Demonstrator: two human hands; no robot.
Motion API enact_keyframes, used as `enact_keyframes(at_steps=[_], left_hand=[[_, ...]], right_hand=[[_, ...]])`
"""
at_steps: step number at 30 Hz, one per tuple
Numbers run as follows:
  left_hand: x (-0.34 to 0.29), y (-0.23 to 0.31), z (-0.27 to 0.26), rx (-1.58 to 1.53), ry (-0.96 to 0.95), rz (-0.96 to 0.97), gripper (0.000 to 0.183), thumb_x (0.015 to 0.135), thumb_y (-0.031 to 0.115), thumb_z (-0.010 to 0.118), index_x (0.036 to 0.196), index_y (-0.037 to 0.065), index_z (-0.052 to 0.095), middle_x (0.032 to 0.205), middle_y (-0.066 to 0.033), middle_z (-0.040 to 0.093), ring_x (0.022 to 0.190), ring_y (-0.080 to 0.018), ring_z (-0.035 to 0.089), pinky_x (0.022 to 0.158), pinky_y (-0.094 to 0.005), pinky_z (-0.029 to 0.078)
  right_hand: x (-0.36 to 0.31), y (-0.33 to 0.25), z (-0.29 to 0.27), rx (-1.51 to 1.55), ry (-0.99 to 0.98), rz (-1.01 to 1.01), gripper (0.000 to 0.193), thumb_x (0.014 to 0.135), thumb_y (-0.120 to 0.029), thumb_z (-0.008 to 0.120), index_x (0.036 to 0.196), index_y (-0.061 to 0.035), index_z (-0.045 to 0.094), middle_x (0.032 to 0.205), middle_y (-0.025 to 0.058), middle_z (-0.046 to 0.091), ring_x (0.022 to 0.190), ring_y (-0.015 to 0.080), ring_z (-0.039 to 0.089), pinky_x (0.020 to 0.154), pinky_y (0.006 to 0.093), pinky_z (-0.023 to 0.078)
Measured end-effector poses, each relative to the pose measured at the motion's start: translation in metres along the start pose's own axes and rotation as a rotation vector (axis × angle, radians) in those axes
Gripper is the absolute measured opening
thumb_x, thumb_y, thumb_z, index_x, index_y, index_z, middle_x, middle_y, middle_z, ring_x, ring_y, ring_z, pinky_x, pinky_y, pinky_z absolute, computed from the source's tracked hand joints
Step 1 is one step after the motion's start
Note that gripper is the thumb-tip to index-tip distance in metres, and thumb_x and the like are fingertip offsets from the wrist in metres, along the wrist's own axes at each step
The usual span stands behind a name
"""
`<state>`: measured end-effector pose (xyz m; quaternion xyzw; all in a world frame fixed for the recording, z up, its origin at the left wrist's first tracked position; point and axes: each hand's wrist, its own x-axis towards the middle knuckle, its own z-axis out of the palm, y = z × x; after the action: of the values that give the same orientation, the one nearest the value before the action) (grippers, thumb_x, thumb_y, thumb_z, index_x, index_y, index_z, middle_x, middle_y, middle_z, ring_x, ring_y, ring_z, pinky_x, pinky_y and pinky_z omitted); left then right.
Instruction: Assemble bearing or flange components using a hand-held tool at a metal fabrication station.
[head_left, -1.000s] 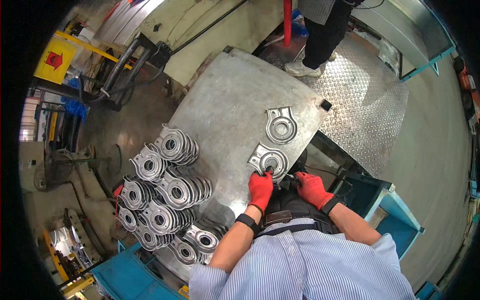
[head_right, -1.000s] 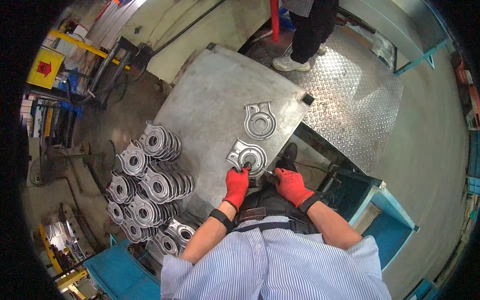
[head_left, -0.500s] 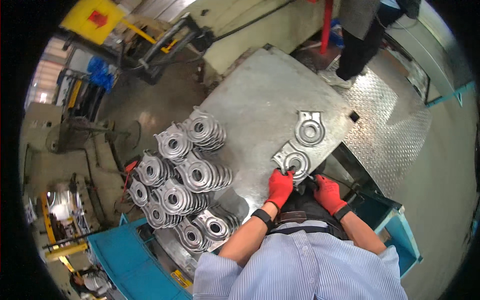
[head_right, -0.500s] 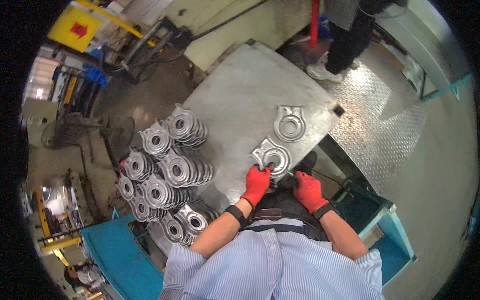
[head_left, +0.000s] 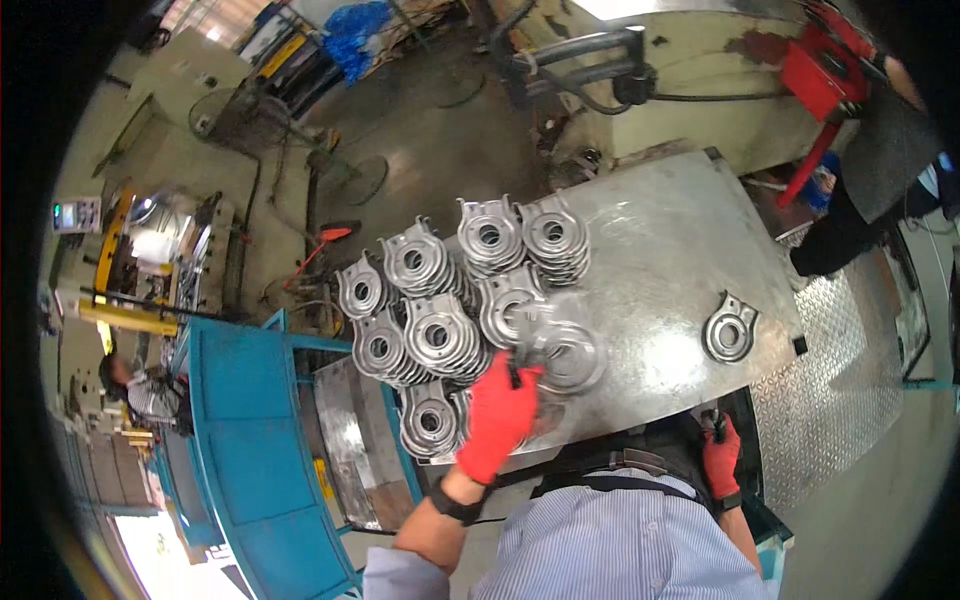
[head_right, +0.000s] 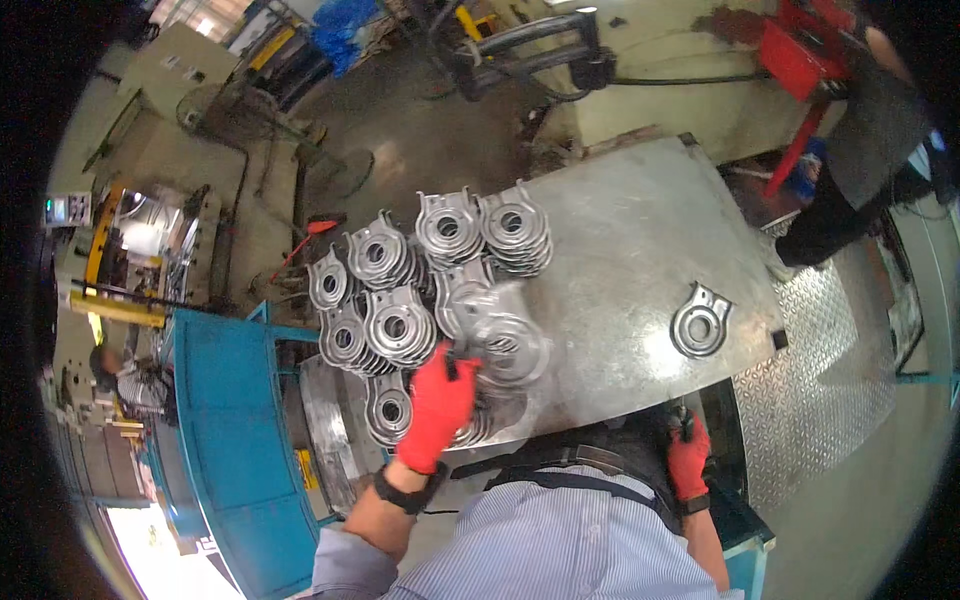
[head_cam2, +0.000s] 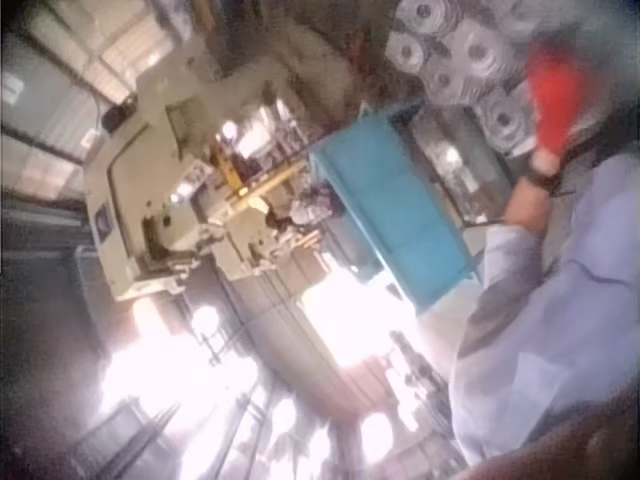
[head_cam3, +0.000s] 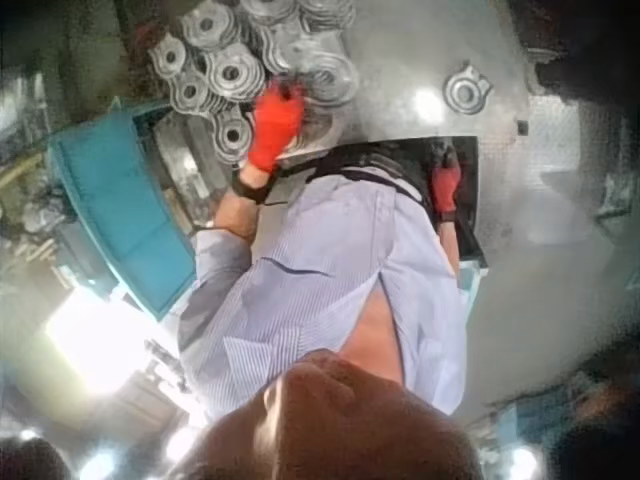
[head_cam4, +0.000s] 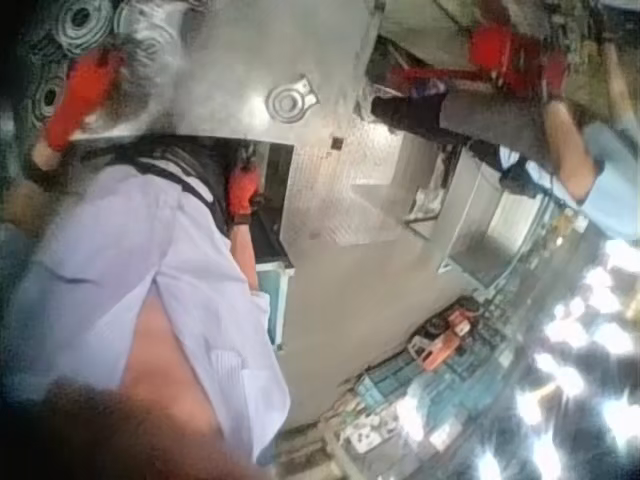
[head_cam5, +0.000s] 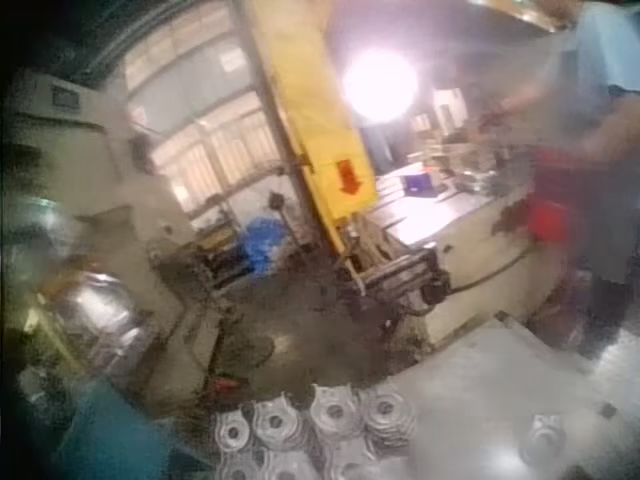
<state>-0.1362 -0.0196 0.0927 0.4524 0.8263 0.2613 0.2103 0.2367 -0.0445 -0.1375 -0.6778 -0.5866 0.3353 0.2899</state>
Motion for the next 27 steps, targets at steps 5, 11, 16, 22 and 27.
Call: enact_keyframes(at_steps=[5, 11, 16, 22, 27], left_hand=[[0.037, -0.093, -0.074, 0.248, 0.384, -0.003, 0.042, 0.084, 0.030, 0.059, 0.112, 0.000, 0.057, 0.081, -0.0246, 0.062, 0.076, -0.0405, 0.061, 0.064, -0.0460, 0.047], [0.076, -0.126, -0.099, 0.517, 0.280, 0.007, 0.050, 0.083, 0.043, 0.057, 0.120, 0.010, 0.055, 0.080, -0.0191, 0.064, 0.076, -0.0364, 0.062, 0.066, -0.0463, 0.047], [0.090, -0.109, -0.095, 0.651, 0.193, -0.016, 0.058, 0.080, 0.052, 0.056, 0.123, 0.012, 0.054, 0.086, -0.0190, 0.065, 0.079, -0.0363, 0.062, 0.070, -0.0452, 0.048], [0.067, -0.054, -0.106, 0.602, 0.356, -0.013, 0.052, 0.081, 0.036, 0.063, 0.122, 0.005, 0.054, 0.105, -0.0208, 0.063, 0.090, -0.0347, 0.063, 0.077, -0.0416, 0.049], [0.045, 0.049, -0.001, -0.151, -0.109, 0.278, 0.038, 0.083, 0.013, 0.064, 0.118, 0.001, 0.056, 0.103, -0.0083, 0.064, 0.087, -0.0142, 0.059, 0.081, -0.0276, 0.046]], right_hand=[[0.000, 0.001, 0.005, 0.103, -0.028, -0.021, 0.028, 0.085, -0.005, 0.059, 0.111, 0.0033, 0.056, 0.094, 0.0128, 0.065, 0.087, 0.0183, 0.060, 0.079, 0.0306, 0.046], [0.001, 0.006, 0.010, 0.111, -0.079, -0.015, 0.023, 0.084, -0.002, 0.056, 0.107, 0.0024, 0.057, 0.089, 0.0101, 0.063, 0.083, 0.0156, 0.058, 0.076, 0.0293, 0.046], [-0.004, -0.008, -0.004, -0.052, -0.063, 0.022, 0.029, 0.082, -0.003, 0.057, 0.110, 0.0008, 0.057, 0.096, 0.0162, 0.065, 0.090, 0.0235, 0.062, 0.079, 0.0330, 0.047], [-0.014, -0.026, -0.014, -0.217, 0.019, 0.130, 0.040, 0.079, -0.015, 0.063, 0.116, -0.0023, 0.055, 0.101, 0.0239, 0.062, 0.097, 0.0387, 0.058, 0.084, 0.0422, 0.046], [-0.019, 0.002, -0.026, -0.085, 0.013, 0.287, 0.046, 0.079, -0.017, 0.065, 0.120, -0.0019, 0.053, 0.106, 0.0233, 0.060, 0.101, 0.0388, 0.055, 0.087, 0.0424, 0.044]])
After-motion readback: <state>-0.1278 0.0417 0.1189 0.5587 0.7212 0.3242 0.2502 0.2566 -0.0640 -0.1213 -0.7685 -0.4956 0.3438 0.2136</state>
